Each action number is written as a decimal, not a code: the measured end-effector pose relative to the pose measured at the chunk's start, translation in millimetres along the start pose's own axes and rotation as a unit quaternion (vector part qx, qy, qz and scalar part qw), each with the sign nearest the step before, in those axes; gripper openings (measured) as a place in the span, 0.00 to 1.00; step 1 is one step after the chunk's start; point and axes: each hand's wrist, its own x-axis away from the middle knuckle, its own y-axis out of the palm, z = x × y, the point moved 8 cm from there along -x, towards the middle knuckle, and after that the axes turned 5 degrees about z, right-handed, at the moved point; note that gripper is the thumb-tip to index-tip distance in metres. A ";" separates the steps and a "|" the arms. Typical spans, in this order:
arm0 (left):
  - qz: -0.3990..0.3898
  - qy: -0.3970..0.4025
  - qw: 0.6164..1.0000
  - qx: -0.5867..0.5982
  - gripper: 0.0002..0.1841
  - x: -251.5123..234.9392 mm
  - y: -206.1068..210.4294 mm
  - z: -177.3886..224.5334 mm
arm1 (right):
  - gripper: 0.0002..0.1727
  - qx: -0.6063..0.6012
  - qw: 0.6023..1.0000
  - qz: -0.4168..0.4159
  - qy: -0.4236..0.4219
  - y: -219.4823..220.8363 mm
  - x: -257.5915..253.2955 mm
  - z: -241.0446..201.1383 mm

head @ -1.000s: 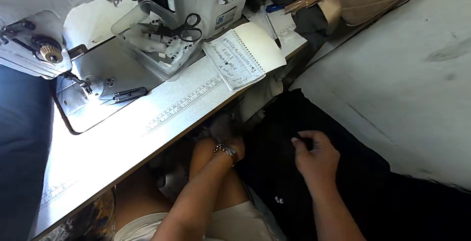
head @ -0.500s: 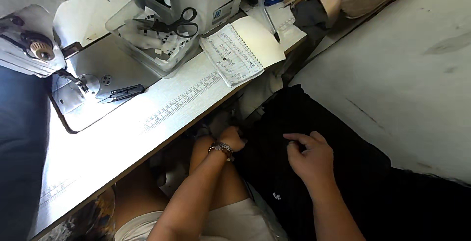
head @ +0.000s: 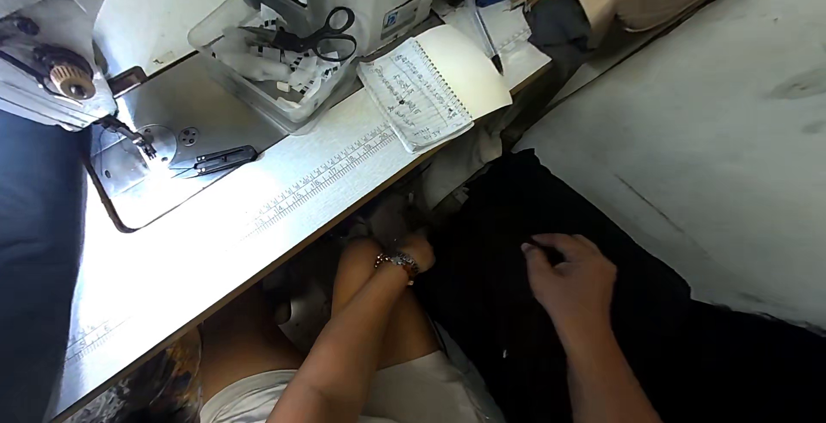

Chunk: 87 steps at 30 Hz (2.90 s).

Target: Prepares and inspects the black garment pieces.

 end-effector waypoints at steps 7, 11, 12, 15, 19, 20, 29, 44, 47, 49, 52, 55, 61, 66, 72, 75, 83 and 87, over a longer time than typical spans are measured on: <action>-0.004 -0.006 0.997 -0.075 0.30 -5.2 6.3 -2.2 | 0.12 -0.037 0.996 0.071 0.029 -50.2 -3.0 4.8; -0.045 -0.043 0.994 -0.088 0.37 -7.3 9.4 -9.7 | 0.11 -0.077 0.988 0.130 0.033 -84.3 -0.7 23.2; -0.063 -0.046 0.993 -0.088 0.38 -7.6 10.9 -10.2 | 0.10 -0.082 0.985 0.150 0.034 -93.6 0.3 28.1; -0.064 -0.049 0.996 -0.047 0.34 -10.9 9.5 -8.9 | 0.09 -0.078 0.980 0.177 0.043 -109.4 4.3 38.6; -0.019 -0.049 0.998 0.024 0.28 -12.3 -2.6 -11.6 | 0.13 -0.042 0.984 0.165 0.048 -100.5 8.4 27.3; -0.002 -0.038 0.999 0.035 0.27 -6.7 -8.2 -10.4 | 0.14 -0.030 0.986 0.156 0.047 -95.6 8.9 21.8; 0.091 0.095 0.960 0.246 0.18 5.5 -35.4 8.3 | 0.15 -0.013 0.997 0.073 0.028 -52.9 13.9 -20.1; 0.098 0.131 0.987 0.008 0.23 -1.9 -12.2 24.3 | 0.14 -0.013 0.999 0.025 0.029 2.4 1.1 -2.9; 0.155 0.101 0.974 -0.127 0.18 64.1 -21.1 18.1 | 0.18 -0.003 0.998 0.054 0.015 -20.1 -1.7 19.4; -0.014 -0.057 0.987 -0.150 0.20 109.7 -43.7 33.5 | 0.21 -0.012 0.997 0.067 0.038 -29.4 -0.5 22.5; 0.052 -0.026 0.991 -0.123 0.17 101.8 -41.7 30.8 | 0.20 -0.020 0.996 0.062 0.067 -34.6 0.8 9.0; 0.122 0.074 0.989 -0.046 0.16 36.7 -16.2 4.7 | 0.15 -0.048 0.994 0.069 0.073 -27.2 1.9 13.3; 0.059 0.078 0.959 0.266 0.28 1.1 -3.4 29.8 | 0.16 -0.032 0.999 0.031 -0.025 -10.6 5.7 3.2; 0.086 0.142 0.944 0.286 0.28 14.3 -0.9 88.4 | 0.28 0.018 0.996 -0.072 -0.041 7.5 21.5 -33.1; 0.099 0.273 0.888 0.356 0.25 32.3 -8.1 82.3 | 0.11 0.002 1.000 -0.002 -0.017 -3.5 13.5 -17.6; 0.024 -0.005 0.982 0.188 0.27 115.0 -59.8 73.5 | 0.15 -0.031 0.999 0.017 0.003 -21.5 9.1 -2.4; -0.061 -0.151 0.985 0.050 0.25 133.3 -58.8 50.1 | 0.15 -0.067 0.996 0.051 0.043 -52.0 11.3 20.3; -0.027 -0.140 0.980 0.138 0.22 136.5 -66.2 49.1 | 0.15 -0.067 0.995 0.047 0.059 -44.1 13.7 17.6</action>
